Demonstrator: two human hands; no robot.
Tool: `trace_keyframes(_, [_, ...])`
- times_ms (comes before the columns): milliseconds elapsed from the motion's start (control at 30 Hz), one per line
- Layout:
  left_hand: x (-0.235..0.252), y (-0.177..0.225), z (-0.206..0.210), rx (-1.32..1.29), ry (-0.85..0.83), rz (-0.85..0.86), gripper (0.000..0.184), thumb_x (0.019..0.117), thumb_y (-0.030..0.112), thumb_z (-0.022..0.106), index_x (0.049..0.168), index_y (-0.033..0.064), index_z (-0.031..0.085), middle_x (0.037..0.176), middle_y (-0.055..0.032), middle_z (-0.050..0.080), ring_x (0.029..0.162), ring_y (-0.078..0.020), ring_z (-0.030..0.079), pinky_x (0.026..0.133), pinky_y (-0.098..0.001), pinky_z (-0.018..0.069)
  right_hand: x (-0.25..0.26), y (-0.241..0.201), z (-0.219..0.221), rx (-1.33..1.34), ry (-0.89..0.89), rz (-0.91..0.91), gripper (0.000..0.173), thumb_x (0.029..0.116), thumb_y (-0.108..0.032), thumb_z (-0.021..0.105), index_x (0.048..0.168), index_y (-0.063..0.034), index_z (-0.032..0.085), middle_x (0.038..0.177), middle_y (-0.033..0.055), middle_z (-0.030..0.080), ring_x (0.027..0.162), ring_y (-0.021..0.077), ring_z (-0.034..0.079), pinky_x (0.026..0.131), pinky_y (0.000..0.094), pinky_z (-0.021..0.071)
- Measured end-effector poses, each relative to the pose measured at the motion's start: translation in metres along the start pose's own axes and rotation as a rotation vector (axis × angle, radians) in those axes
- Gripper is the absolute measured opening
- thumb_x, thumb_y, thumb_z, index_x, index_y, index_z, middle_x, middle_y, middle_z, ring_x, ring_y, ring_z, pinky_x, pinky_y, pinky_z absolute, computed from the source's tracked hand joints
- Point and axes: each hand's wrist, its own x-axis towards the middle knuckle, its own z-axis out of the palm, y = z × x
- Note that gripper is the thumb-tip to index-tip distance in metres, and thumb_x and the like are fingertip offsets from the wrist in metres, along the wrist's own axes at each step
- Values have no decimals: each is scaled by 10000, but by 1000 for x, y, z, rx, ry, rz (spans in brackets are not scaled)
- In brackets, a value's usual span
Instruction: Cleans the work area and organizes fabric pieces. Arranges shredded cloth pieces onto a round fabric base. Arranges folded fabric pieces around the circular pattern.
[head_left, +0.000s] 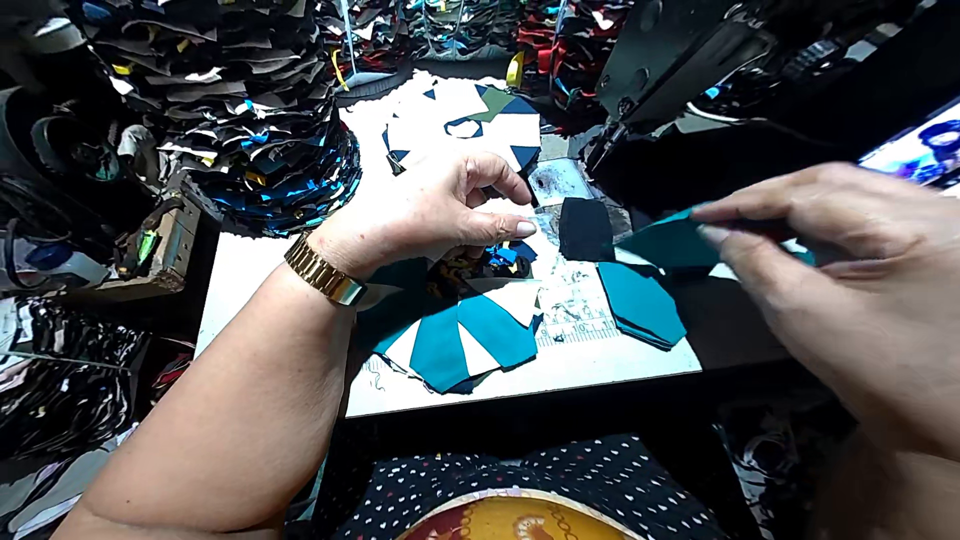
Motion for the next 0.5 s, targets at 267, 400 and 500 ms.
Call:
trace_keyframes(267, [-4,-2,-5,-337,-208,71,345,1013,68,600,1342,-32,567,714,1,602,515,-9,491,451,-132,397,43,-61,19,458,4,-138,182,965,-49,639,1120,-58,734,1029,-14,704,905,39,679,817,182,585])
trace_keyframes(400, [-7,-3,-11,-359,-250,76,182,996,51,615,816,70,602,559,46,511,459,-3,451,423,-141,348,43,-80,30,566,47,-89,190,955,-29,648,1126,-44,729,1025,-7,710,889,56,688,796,198,598])
trace_keyframes(500, [-9,-1,-17,-295,-252,46,254,1011,63,597,758,75,582,555,51,491,463,2,431,427,-142,321,33,-80,42,566,88,5,187,930,-20,674,1113,-34,710,1028,-14,718,878,25,683,801,172,584])
